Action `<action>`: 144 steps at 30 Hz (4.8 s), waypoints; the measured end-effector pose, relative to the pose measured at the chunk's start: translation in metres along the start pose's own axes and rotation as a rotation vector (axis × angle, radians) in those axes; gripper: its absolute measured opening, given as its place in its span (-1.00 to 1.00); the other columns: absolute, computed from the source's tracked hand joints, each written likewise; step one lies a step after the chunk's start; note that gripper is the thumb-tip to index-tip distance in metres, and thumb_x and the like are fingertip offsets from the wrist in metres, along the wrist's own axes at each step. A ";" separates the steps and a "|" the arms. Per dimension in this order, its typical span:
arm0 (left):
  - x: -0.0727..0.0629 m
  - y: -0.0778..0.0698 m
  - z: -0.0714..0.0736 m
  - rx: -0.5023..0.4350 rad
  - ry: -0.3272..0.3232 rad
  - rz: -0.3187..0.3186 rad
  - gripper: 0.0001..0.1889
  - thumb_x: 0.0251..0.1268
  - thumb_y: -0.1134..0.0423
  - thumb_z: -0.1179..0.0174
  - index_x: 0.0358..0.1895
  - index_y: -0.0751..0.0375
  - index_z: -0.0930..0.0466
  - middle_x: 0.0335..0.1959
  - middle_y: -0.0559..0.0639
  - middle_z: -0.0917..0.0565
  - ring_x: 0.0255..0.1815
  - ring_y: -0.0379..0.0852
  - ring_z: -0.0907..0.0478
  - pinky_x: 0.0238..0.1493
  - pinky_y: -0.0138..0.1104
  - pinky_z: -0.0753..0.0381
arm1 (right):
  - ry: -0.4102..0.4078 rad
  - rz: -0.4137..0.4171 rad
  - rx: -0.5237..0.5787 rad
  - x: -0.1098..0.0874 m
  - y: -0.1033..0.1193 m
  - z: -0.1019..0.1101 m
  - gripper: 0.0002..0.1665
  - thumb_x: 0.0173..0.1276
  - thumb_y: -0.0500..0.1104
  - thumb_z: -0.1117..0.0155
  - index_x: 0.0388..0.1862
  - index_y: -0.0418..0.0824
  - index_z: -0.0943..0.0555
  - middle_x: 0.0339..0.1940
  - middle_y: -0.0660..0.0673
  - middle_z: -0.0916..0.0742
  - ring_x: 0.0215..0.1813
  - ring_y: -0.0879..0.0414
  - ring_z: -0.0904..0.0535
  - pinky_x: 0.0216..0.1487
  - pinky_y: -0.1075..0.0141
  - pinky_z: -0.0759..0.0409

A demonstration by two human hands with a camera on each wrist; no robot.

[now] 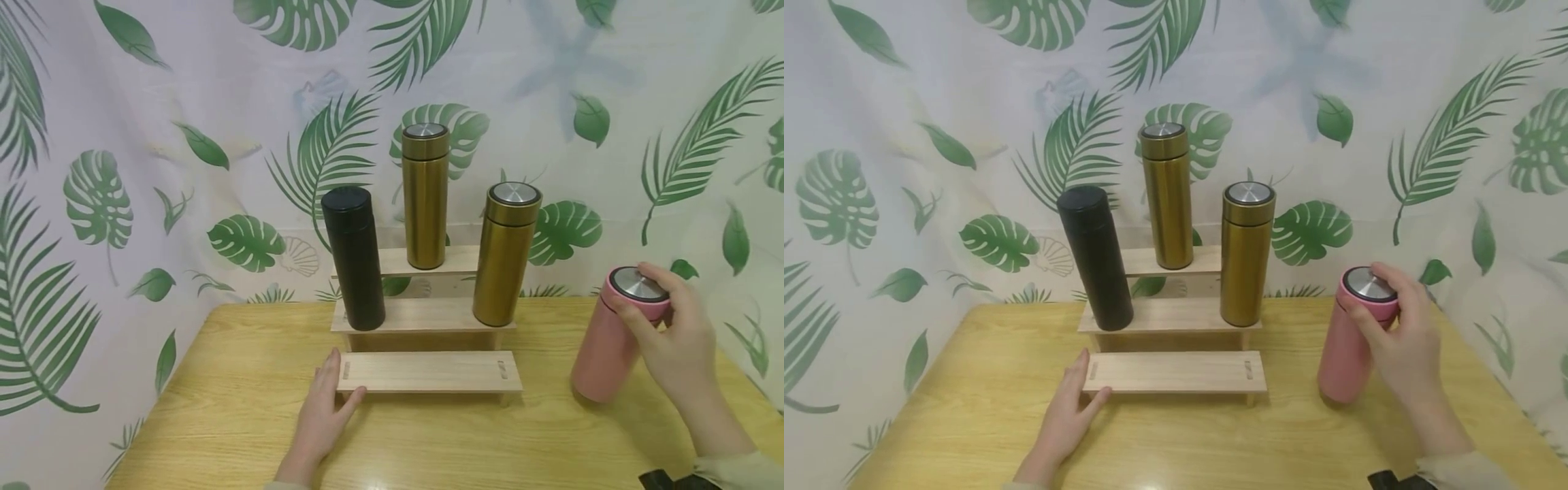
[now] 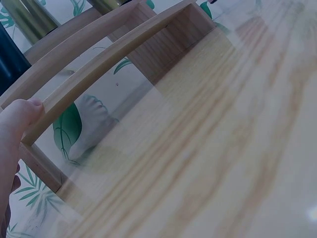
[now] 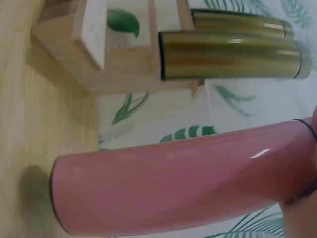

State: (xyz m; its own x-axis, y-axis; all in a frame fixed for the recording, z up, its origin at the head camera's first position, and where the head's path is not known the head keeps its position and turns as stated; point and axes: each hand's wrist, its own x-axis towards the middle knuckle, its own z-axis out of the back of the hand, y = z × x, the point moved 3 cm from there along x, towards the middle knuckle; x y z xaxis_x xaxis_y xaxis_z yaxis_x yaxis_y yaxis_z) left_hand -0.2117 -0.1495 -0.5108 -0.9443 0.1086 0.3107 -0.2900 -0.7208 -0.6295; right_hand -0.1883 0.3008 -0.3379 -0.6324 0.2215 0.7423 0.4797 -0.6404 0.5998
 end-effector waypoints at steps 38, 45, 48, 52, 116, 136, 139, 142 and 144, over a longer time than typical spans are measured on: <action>-0.001 -0.005 0.003 -0.011 0.019 0.020 -0.09 0.32 -0.30 0.04 0.53 0.19 0.11 0.52 0.13 -0.03 0.48 0.20 0.03 0.42 0.08 0.04 | -0.100 -0.355 -0.314 0.067 -0.117 0.017 -0.28 0.39 0.05 -0.18 0.43 -0.17 -0.26 0.38 -0.17 -0.34 0.37 0.06 -0.21 0.22 0.51 -0.20; 0.000 -0.005 0.003 -0.009 0.024 0.014 -0.10 0.33 -0.30 0.05 0.53 0.17 0.13 0.52 0.12 -0.02 0.49 0.17 0.04 0.44 0.05 0.06 | -0.048 -0.429 -0.350 0.076 -0.130 0.020 -0.21 0.39 0.10 -0.13 0.47 -0.18 -0.17 0.42 -0.22 -0.28 0.41 -0.01 -0.15 0.38 0.30 -0.21; 0.000 -0.005 0.003 -0.012 0.027 0.018 -0.09 0.32 -0.30 0.04 0.53 0.16 0.14 0.52 0.12 -0.02 0.49 0.17 0.04 0.44 0.04 0.06 | -0.020 -0.442 -0.361 0.077 -0.135 0.019 -0.19 0.39 0.11 -0.13 0.48 -0.22 -0.15 0.41 -0.27 -0.27 0.41 -0.07 -0.14 0.40 0.18 -0.21; 0.000 -0.005 0.004 -0.015 0.037 0.028 -0.08 0.32 -0.31 0.04 0.54 0.16 0.15 0.52 0.11 -0.01 0.49 0.17 0.05 0.43 0.06 0.06 | -0.003 -0.459 -0.369 0.077 -0.140 0.019 -0.18 0.40 0.11 -0.10 0.49 -0.22 -0.12 0.42 -0.29 -0.23 0.41 -0.10 -0.12 0.41 0.12 -0.20; -0.002 -0.004 0.004 -0.055 0.034 0.060 -0.07 0.29 -0.34 0.04 0.53 0.15 0.12 0.53 0.09 -0.01 0.47 0.30 0.08 0.38 0.17 0.04 | 0.245 0.084 0.161 0.110 0.021 -0.063 -0.49 0.44 -0.13 -0.04 0.32 -0.28 -0.39 0.41 -0.11 -0.35 0.41 0.18 -0.17 0.45 0.32 -0.09; -0.001 -0.004 0.003 -0.063 0.038 0.072 -0.07 0.28 -0.35 0.04 0.54 0.10 0.13 0.53 0.05 -0.01 0.48 0.25 0.09 0.39 0.14 0.05 | 0.333 0.303 0.087 0.102 0.061 -0.108 -0.33 0.15 -0.33 -0.43 0.27 -0.10 -0.51 0.29 -0.01 -0.49 -0.04 0.30 -0.39 -0.25 0.61 -0.42; -0.001 -0.004 0.003 -0.062 0.041 0.078 -0.07 0.28 -0.35 0.04 0.54 0.10 0.14 0.53 0.05 -0.01 0.48 0.26 0.09 0.39 0.15 0.05 | 0.303 0.291 0.101 0.101 0.062 -0.109 -0.34 0.14 -0.36 -0.43 0.25 -0.10 -0.53 0.27 0.00 -0.52 0.01 0.30 -0.41 -0.20 0.62 -0.43; -0.001 -0.004 0.003 -0.059 0.038 0.078 -0.07 0.28 -0.35 0.04 0.54 0.10 0.14 0.53 0.05 0.00 0.48 0.24 0.09 0.39 0.14 0.05 | 0.286 0.291 0.107 0.101 0.062 -0.110 -0.35 0.13 -0.36 -0.43 0.23 -0.10 -0.55 0.26 0.00 -0.53 0.07 0.30 -0.42 -0.15 0.63 -0.44; -0.001 -0.003 0.003 -0.058 0.036 0.077 -0.07 0.28 -0.35 0.04 0.54 0.11 0.14 0.53 0.05 0.00 0.49 0.24 0.08 0.39 0.14 0.05 | 0.278 0.291 0.107 0.101 0.062 -0.110 -0.36 0.12 -0.36 -0.44 0.22 -0.10 -0.56 0.26 0.01 -0.54 0.09 0.30 -0.42 -0.11 0.63 -0.44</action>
State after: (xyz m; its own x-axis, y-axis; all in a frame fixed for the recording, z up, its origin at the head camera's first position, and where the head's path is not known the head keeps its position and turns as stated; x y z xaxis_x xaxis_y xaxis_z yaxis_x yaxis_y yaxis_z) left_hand -0.2094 -0.1492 -0.5067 -0.9687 0.0801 0.2348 -0.2242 -0.6876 -0.6906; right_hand -0.2889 0.2021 -0.2587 -0.5943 -0.1739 0.7852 0.7138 -0.5640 0.4153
